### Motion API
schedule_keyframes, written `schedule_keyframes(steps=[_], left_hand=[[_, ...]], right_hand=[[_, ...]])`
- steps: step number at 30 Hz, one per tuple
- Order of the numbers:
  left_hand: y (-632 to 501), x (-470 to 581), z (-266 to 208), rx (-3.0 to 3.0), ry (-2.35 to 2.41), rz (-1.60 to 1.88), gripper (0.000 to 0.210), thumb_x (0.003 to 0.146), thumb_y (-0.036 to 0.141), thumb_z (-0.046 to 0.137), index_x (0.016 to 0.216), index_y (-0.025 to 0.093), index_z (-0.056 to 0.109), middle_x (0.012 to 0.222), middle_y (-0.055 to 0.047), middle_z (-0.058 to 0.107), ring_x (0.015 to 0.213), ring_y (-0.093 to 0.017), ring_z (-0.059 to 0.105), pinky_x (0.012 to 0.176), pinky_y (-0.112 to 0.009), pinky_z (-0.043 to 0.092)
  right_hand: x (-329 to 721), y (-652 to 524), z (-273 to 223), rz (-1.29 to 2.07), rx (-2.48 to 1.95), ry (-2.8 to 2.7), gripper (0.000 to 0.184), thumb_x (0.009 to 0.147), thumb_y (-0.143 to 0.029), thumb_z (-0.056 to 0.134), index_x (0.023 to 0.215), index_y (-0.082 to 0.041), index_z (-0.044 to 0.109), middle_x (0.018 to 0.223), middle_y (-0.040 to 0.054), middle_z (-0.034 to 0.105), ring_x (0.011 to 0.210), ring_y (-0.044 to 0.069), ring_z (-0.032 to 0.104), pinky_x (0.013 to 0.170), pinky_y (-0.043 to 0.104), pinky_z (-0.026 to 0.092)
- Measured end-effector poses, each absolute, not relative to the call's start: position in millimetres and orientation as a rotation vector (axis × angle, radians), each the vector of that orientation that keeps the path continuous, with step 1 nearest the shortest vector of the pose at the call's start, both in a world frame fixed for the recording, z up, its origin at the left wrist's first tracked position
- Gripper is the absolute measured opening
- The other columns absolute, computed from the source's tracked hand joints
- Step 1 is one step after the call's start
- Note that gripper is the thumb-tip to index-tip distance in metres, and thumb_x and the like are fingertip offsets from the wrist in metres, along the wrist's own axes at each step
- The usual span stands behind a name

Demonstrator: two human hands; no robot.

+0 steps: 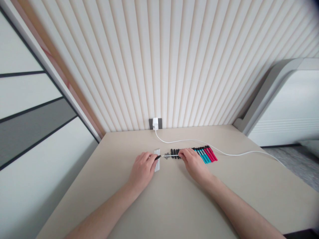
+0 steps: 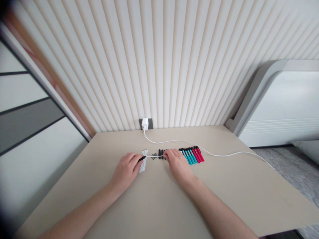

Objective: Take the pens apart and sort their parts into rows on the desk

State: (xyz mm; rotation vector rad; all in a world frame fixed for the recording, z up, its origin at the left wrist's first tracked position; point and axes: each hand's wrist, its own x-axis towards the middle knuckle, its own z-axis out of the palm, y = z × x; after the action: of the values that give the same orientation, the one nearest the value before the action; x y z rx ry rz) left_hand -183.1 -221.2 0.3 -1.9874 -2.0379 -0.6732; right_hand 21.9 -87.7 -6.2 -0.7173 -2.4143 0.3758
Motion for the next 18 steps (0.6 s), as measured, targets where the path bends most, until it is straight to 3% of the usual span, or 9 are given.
schedule_keyframes(steps=[18], left_hand=[[-221.2, -181.3, 2.8, -2.219, -1.868, -0.505, 0.016, 0.092, 0.014, 0.052, 0.104, 0.018, 0.06, 0.097, -0.006, 0.06, 0.093, -0.021, 0.055, 0.083, -0.037, 0.045]], right_hand=[[20.3, -97.1, -1.8, 0.545, -0.367, -2.339, 0.017, 0.096, -0.021, 0.05, 0.1, -0.022, 0.066, 0.095, 0.007, 0.066, 0.089, 0.02, 0.06, 0.081, 0.035, 0.049]])
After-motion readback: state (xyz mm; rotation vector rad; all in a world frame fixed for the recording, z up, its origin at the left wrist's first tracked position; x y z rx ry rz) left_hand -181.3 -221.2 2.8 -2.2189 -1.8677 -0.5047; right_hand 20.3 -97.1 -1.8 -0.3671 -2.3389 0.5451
